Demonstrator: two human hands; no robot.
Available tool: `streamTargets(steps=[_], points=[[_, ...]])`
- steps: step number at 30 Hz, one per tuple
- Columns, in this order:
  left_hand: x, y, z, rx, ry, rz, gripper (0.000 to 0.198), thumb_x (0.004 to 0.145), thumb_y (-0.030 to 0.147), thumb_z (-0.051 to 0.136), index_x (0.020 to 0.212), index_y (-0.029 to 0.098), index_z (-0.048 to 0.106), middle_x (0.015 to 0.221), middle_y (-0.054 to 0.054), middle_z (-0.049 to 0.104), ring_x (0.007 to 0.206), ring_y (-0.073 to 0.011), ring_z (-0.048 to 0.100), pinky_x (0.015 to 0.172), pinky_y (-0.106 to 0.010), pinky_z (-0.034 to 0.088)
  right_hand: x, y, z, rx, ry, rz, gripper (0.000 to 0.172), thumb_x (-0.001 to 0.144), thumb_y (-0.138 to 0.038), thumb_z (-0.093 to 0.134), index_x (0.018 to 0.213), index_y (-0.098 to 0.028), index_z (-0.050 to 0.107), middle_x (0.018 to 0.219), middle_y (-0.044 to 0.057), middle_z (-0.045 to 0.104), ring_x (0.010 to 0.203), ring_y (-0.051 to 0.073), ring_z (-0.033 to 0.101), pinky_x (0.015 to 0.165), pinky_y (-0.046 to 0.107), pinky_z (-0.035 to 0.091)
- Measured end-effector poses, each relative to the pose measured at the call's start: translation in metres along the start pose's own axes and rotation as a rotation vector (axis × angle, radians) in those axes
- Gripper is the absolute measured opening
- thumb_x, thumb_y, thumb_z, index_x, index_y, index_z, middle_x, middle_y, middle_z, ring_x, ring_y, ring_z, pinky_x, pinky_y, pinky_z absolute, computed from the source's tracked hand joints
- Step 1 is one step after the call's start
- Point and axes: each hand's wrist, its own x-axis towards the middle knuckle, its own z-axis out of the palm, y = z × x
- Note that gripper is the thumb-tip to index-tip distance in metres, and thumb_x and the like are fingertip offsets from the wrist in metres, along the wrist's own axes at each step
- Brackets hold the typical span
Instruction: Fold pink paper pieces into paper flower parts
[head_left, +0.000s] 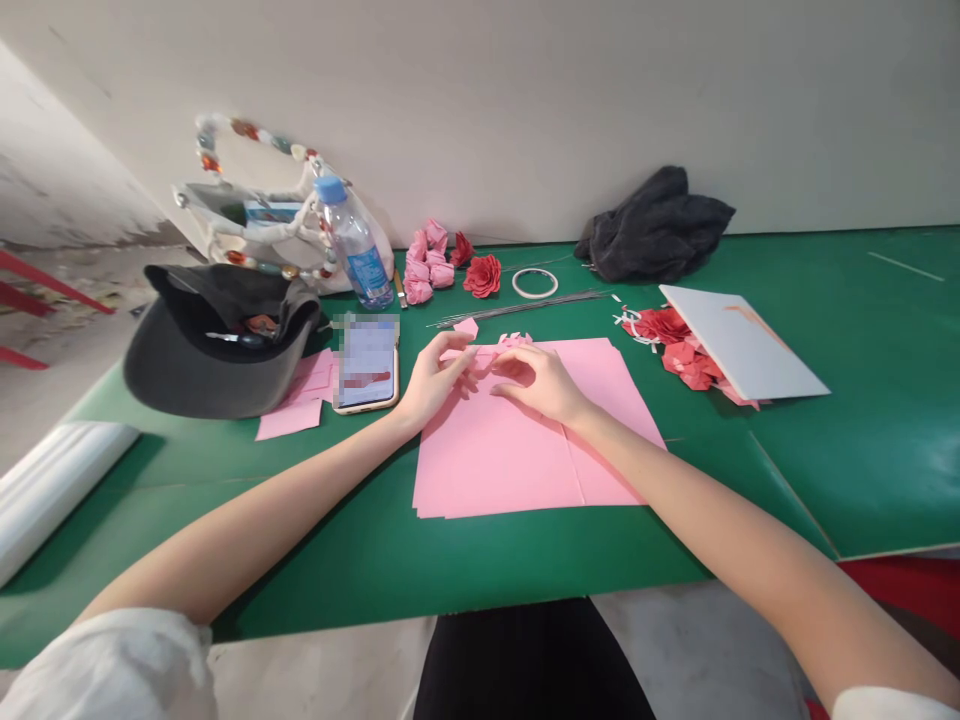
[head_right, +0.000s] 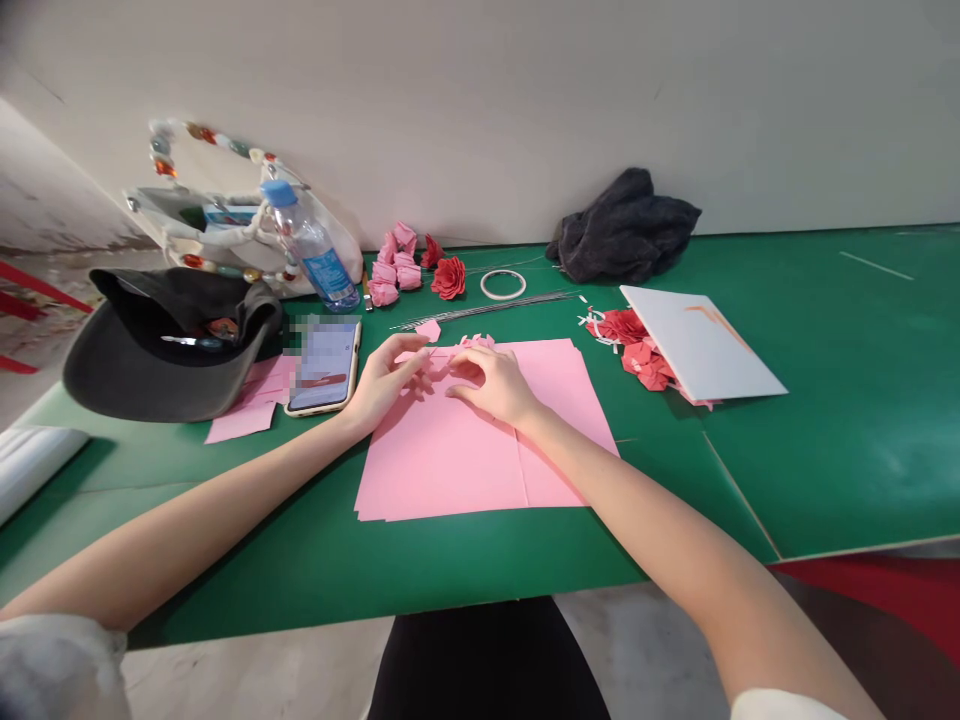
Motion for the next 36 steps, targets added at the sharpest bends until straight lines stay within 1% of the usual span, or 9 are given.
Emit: streamTargets(steps=[5,8,13,17,20,23,27,31,36], points=[[-0.003,0.003,0.000,0.047,0.057,-0.014,0.034,0.088,0.044,0.057,0.110,0.019,0.052,0.063,0.006,0.053,0.042,-0.0069,0.053,0.041,-0.018,0.043,-0.001,0.005,0.003,0.197,-0.004,0.077,0.033,0.065,-0.035,0.082,0.092,-0.019,0.068,0.102,0.009,0.066,0.081,0.020,0.067,0.082,0.040,0.057],[-0.004,0.005,0.000,0.085,0.057,0.037,0.030,0.086,0.043,0.059,0.105,0.019,0.055,0.077,0.002,0.059,0.044,-0.0041,0.049,0.041,-0.017,0.041,-0.001,0.003,0.002,0.277,0.030,0.113,0.035,0.063,-0.036,0.083,0.090,-0.019,0.068,0.106,0.009,0.065,0.080,0.019,0.067,0.083,0.041,0.058],[-0.004,0.003,-0.001,0.145,-0.057,0.104,0.031,0.082,0.043,0.064,0.100,0.018,0.060,0.094,-0.003,0.063,0.052,-0.0054,0.051,0.042,-0.018,0.039,-0.001,-0.003,-0.001,0.260,0.044,0.136,0.033,0.067,-0.038,0.080,0.091,-0.019,0.069,0.095,0.007,0.069,0.079,0.019,0.067,0.082,0.040,0.056],[-0.003,0.001,0.000,0.243,-0.193,0.162,0.030,0.075,0.041,0.073,0.089,0.016,0.064,0.089,-0.004,0.066,0.061,-0.0090,0.056,0.051,-0.020,0.042,-0.001,-0.005,-0.002,0.312,0.036,0.076,0.024,0.073,-0.038,0.075,0.088,-0.020,0.069,0.092,0.006,0.070,0.081,0.019,0.066,0.082,0.037,0.054],[-0.002,-0.001,0.000,0.312,-0.247,0.194,0.026,0.075,0.040,0.073,0.083,0.016,0.067,0.082,-0.004,0.067,0.069,-0.0122,0.058,0.057,-0.022,0.043,-0.002,-0.006,-0.002,0.347,0.031,0.068,0.023,0.074,-0.038,0.075,0.087,-0.021,0.068,0.094,0.005,0.069,0.086,0.019,0.066,0.083,0.037,0.054],[-0.001,-0.002,-0.002,0.254,-0.190,0.146,0.028,0.079,0.043,0.069,0.081,0.016,0.065,0.079,-0.004,0.065,0.063,-0.0117,0.057,0.055,-0.023,0.043,-0.002,-0.008,-0.003,0.287,0.046,0.087,0.024,0.076,-0.039,0.073,0.091,-0.021,0.068,0.096,0.005,0.069,0.094,0.020,0.065,0.090,0.038,0.051],[-0.001,0.000,-0.003,0.102,-0.113,0.055,0.031,0.082,0.047,0.064,0.081,0.017,0.058,0.067,0.000,0.059,0.051,-0.0097,0.055,0.046,-0.021,0.039,-0.001,-0.008,-0.005,0.253,0.132,0.110,0.022,0.079,-0.038,0.070,0.092,-0.021,0.067,0.098,0.006,0.069,0.102,0.022,0.063,0.087,0.037,0.050],[-0.001,0.002,-0.003,0.067,-0.147,0.047,0.037,0.088,0.049,0.055,0.073,0.016,0.057,0.060,0.002,0.053,0.051,-0.0096,0.056,0.049,-0.021,0.042,-0.001,-0.007,-0.006,0.266,0.116,0.096,0.017,0.081,-0.035,0.067,0.090,-0.021,0.069,0.099,0.006,0.070,0.102,0.022,0.063,0.087,0.036,0.050],[-0.001,0.000,-0.004,0.147,-0.221,0.079,0.032,0.083,0.047,0.064,0.085,0.015,0.066,0.074,-0.003,0.062,0.059,-0.0106,0.057,0.050,-0.020,0.044,-0.002,-0.011,-0.006,0.232,0.104,0.102,0.014,0.082,-0.034,0.066,0.088,-0.022,0.070,0.096,0.006,0.071,0.094,0.022,0.065,0.078,0.036,0.052]])
